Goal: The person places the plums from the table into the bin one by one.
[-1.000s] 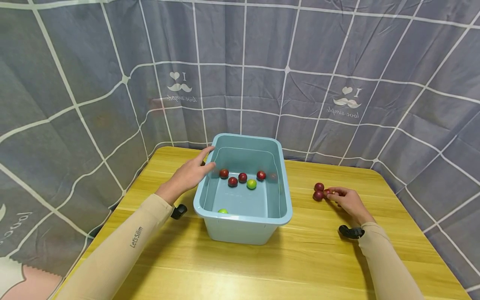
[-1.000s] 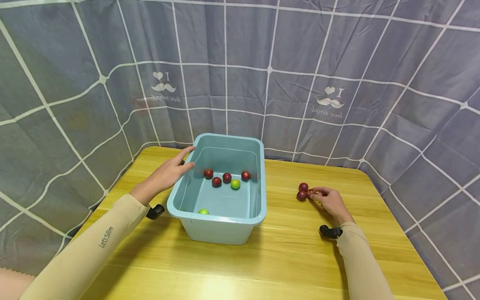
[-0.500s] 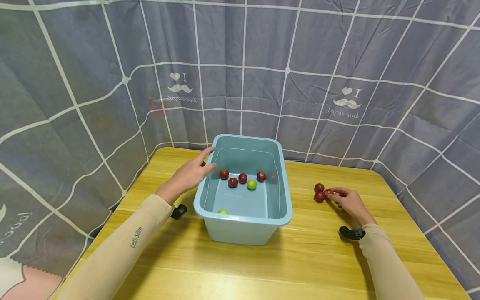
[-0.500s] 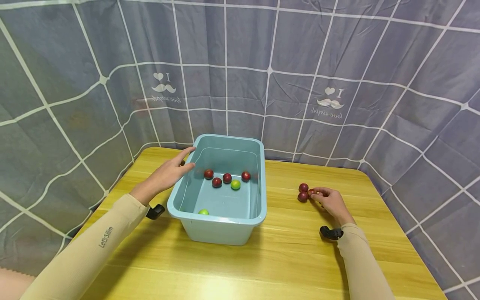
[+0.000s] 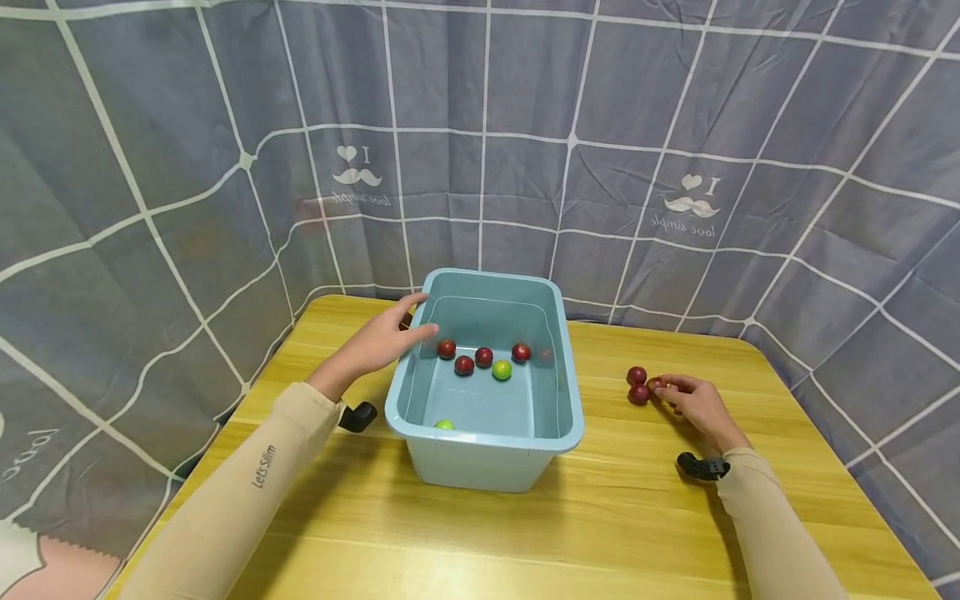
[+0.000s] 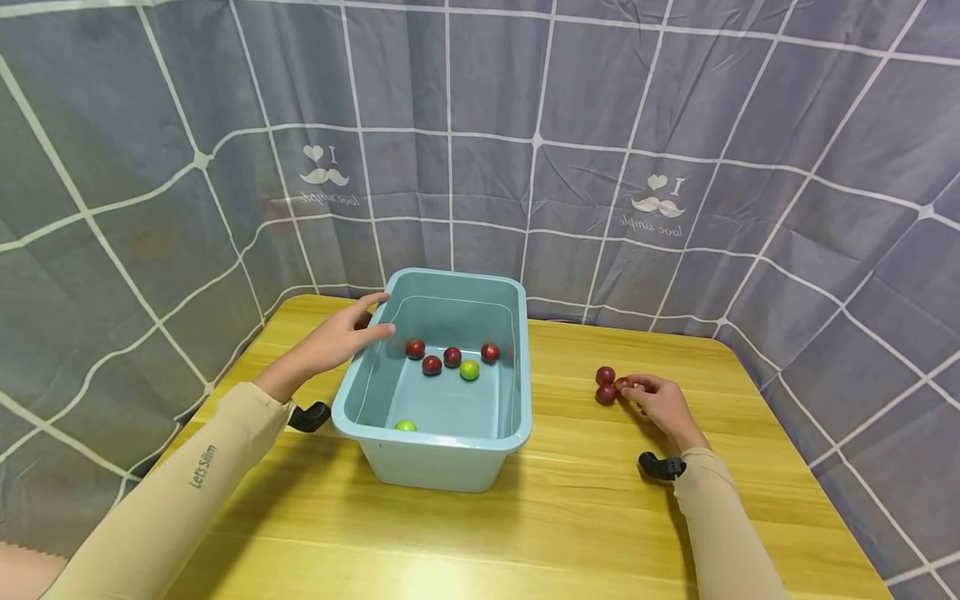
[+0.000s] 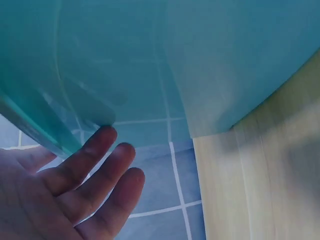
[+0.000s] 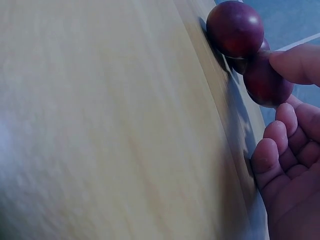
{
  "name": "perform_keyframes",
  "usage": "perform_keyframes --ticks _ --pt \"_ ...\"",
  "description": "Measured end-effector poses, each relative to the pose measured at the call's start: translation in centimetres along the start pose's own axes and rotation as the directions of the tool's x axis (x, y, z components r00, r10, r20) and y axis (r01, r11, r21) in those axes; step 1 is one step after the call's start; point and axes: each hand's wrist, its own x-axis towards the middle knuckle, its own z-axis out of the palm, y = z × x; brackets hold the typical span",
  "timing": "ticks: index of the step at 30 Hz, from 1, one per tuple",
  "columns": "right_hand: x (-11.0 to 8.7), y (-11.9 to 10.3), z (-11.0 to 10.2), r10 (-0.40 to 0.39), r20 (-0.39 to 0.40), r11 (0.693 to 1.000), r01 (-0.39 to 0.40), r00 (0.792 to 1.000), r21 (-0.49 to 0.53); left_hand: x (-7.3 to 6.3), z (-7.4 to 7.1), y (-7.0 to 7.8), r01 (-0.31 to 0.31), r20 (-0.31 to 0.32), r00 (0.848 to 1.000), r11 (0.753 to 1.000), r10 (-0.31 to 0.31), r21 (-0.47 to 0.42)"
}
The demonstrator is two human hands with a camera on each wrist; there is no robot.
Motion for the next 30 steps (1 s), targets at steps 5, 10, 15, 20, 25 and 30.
perform_keyframes --ticks 5,10,15,20,25,30 --pt "0.0 -0.2 -0.1 0.005 -0.001 1.0 -0.005 1.0 0.008 -0.2 0.3 0.3 0.008 -0.022 1.0 0.999 -0.007 0.044" --pt "0.0 -0.1 0.0 -0.008 -0.005 1.0 0.008 1.0 -0.001 -0.2 0.7 0.2 0.033 -0.049 0.998 0.996 -0.029 0.081" --pt "-0.1 0.1 0.0 -0.017 -0.012 1.0 0.017 1.0 -0.002 -0.2 0.9 0.2 0.044 -0.062 0.997 0.994 -0.038 0.1" --pt "-0.1 0.3 0.1 -0.005 -0.004 1.0 0.005 1.0 0.027 -0.3 1.1 0.2 0.053 -0.07 0.997 0.993 -0.046 0.104" --pt "-0.2 0.5 -0.1 0.002 0.004 0.999 -0.002 1.0 0.042 -0.4 1.2 0.3 0.052 -0.063 0.997 0.995 -0.047 0.081" --pt "-0.2 0.4 -0.2 0.002 -0.004 0.999 -0.002 1.0 0.047 -0.4 1.2 0.4 0.062 -0.059 0.997 0.995 -0.057 0.074"
